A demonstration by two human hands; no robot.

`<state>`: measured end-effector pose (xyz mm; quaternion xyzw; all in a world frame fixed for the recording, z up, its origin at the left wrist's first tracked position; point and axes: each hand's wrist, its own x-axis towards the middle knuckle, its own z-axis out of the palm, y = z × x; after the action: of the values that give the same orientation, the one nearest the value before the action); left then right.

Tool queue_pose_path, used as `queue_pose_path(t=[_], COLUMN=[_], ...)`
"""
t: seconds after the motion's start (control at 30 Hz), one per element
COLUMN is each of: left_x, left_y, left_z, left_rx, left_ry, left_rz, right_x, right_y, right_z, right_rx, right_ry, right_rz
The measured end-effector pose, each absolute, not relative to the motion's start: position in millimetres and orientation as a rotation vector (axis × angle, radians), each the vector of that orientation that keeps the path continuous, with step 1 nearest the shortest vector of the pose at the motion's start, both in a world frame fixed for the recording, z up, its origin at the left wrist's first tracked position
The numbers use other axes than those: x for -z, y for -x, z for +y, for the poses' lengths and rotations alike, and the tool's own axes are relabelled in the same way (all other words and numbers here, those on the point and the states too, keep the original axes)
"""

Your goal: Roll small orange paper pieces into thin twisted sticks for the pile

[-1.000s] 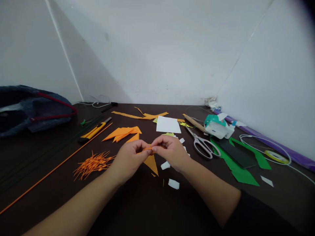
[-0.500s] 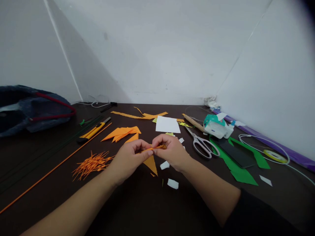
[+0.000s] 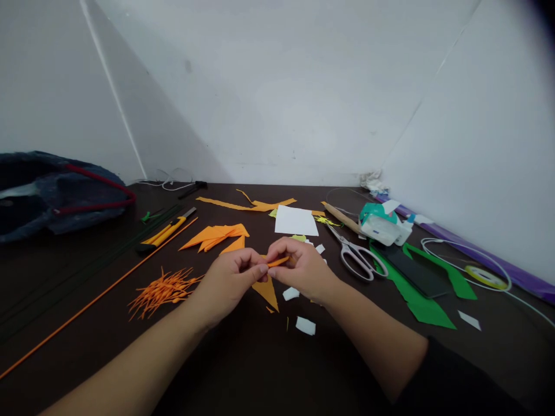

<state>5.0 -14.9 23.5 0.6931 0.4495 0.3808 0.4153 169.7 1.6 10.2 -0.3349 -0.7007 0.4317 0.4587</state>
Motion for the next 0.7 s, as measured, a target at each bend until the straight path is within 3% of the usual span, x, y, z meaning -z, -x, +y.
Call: queue_pose_path(t=[0.23,0.53,0.7], left_x=[-21.6,-20.7,-20.1], left_y=[-1.3,-1.0,-0.8], left_z=[-13.8,-11.0,-10.0], left_rx=[-0.935,-0.816,-0.862], left_ry=[-1.831,-1.616,-1.724], left_rz=[1.284,1.013,1.125], right_x=[-7.9,-14.7,-13.2], right_y=[-174.0,-175.3,-176.9], right_z=[6.8,3.4,6.7], right_rx=[-0.863,-0.576,-0.590], right_ry=[0.928,0.785,0.803], right_rz=[-1.822,-2.003,-2.017])
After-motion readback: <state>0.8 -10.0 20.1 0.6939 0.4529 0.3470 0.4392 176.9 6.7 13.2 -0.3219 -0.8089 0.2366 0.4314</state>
